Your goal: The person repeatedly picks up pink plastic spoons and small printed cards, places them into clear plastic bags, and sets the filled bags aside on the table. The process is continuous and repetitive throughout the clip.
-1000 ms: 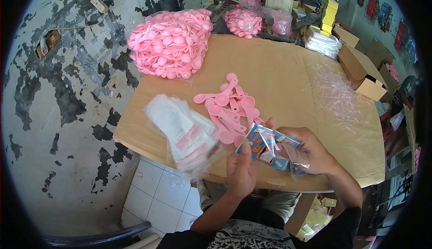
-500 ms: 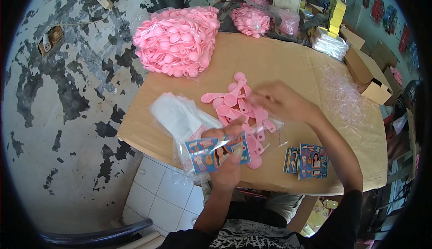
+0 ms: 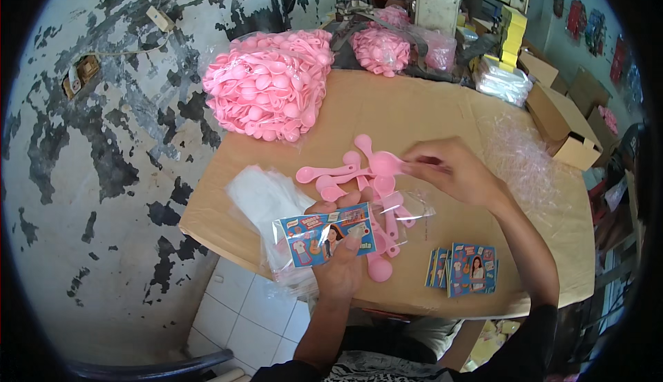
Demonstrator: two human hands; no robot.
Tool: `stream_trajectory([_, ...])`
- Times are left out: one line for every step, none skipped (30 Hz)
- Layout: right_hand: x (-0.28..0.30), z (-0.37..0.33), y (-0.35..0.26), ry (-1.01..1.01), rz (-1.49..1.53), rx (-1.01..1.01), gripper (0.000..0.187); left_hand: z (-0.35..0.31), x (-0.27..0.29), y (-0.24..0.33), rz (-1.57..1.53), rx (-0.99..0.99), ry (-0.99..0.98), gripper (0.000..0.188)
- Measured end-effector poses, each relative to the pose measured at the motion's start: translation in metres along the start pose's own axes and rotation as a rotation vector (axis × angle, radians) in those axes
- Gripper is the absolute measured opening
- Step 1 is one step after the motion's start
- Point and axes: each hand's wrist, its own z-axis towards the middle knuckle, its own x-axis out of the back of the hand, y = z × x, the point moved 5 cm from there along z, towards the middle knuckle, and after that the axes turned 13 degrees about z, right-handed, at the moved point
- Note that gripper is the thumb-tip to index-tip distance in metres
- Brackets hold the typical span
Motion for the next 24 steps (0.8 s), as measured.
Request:
stream_trajectory([0.013, -0.017, -0.004, 0.096, 0.038, 0.093, 0.010, 0.001, -0.004, -0.002, -0.013, 0.006, 0.003, 0.047])
stream_trajectory([0.016, -0.027, -0.018, 0.078, 0.043, 0.114, 0.010, 0.002, -0.006, 0.009, -0.002, -0.018, 0.015, 0.047])
stream_trajectory([0.022, -0.037, -0.033, 0.070, 0.078, 0.053, 0.011, 0.002, -0.006, 0.019, -0.032, 0.004, 0.062, 0.047])
stream_trajectory([0.033, -0.053, -0.032, 0.094, 0.083, -0.050, 0.012, 0.002, -0.009, 0.003, -0.102, 0.066, 0.090, 0.048])
stream_trajectory([0.036, -0.062, -0.042, 0.097, 0.079, -0.053, 0.012, 0.001, -0.011, -0.002, -0.107, 0.069, 0.088, 0.048])
stream_trajectory([0.035, -0.068, -0.052, 0.055, 0.023, -0.032, 0.014, 0.000, -0.016, -0.007, -0.120, 0.064, 0.005, 0.049])
stream_trajectory([0.032, -0.071, -0.058, 0.011, -0.027, -0.007, 0.015, -0.002, -0.021, -0.009, -0.125, 0.058, -0.077, 0.051])
stream_trajectory([0.030, -0.072, -0.061, 0.014, -0.021, -0.006, 0.015, -0.006, -0.027, -0.009, -0.119, 0.061, -0.079, 0.051])
stream_trajectory([0.026, -0.073, -0.065, -0.016, -0.068, 0.036, 0.016, -0.011, -0.034, -0.013, -0.177, 0.122, -0.071, 0.053])
stream_trajectory([0.023, -0.073, -0.069, -0.041, -0.118, 0.082, 0.017, -0.013, -0.041, -0.017, -0.235, 0.181, -0.068, 0.056])
stream_trajectory([0.021, -0.075, -0.069, -0.032, -0.034, 0.101, 0.020, -0.016, -0.045, -0.020, -0.254, 0.190, -0.078, 0.059])
stream_trajectory([0.020, -0.076, -0.072, -0.022, -0.031, 0.101, 0.020, -0.019, -0.049, -0.024, -0.272, 0.199, -0.088, 0.061])
stream_trajectory([0.019, -0.077, -0.076, -0.029, -0.016, 0.078, 0.020, -0.027, -0.050, -0.029, -0.300, 0.254, -0.015, 0.062])
stream_trajectory([0.017, -0.078, -0.078, -0.036, -0.002, 0.053, 0.025, -0.033, -0.051, -0.035, -0.328, 0.308, 0.060, 0.063])
stream_trajectory([0.014, -0.078, -0.074, -0.031, 0.003, 0.054, 0.025, -0.034, -0.055, -0.038, -0.322, 0.312, 0.057, 0.063])
stream_trajectory([0.015, -0.079, -0.072, 0.069, 0.005, 0.139, 0.024, -0.037, -0.064, -0.041, -0.431, 0.349, 0.000, 0.063])
stream_trajectory([0.018, -0.082, -0.073, 0.168, 0.006, 0.224, 0.023, -0.039, -0.071, -0.043, -0.539, 0.385, -0.055, 0.063])
stream_trajectory([0.025, -0.085, -0.078, 0.174, 0.008, 0.221, 0.023, -0.040, -0.072, -0.041, -0.537, 0.391, -0.058, 0.063])
stream_trajectory([0.040, -0.086, -0.090, 0.199, -0.011, 0.251, 0.016, -0.040, -0.076, -0.036, -0.574, 0.418, -0.130, 0.063])
stream_trajectory([0.053, -0.088, -0.099, 0.223, -0.034, 0.280, 0.015, -0.039, -0.080, -0.033, -0.616, 0.444, -0.203, 0.063])
stream_trajectory([0.059, -0.091, -0.108, 0.225, -0.034, 0.279, 0.015, -0.037, -0.073, -0.024, -0.616, 0.446, -0.205, 0.063])
stream_trajectory([0.078, -0.099, -0.115, 0.442, 0.052, 0.245, 0.012, -0.041, -0.068, -0.019, -0.421, 0.662, -0.345, 0.059])
stream_trajectory([0.087, -0.102, -0.113, 0.555, 0.092, 0.218, 0.013, -0.044, -0.058, -0.012, -0.208, 0.868, -0.482, 0.055])
stream_trajectory([0.097, -0.107, -0.113, 0.673, 0.130, 0.195, 0.014, -0.039, -0.054, 0.003, 0.136, 0.777, -0.812, 0.048])
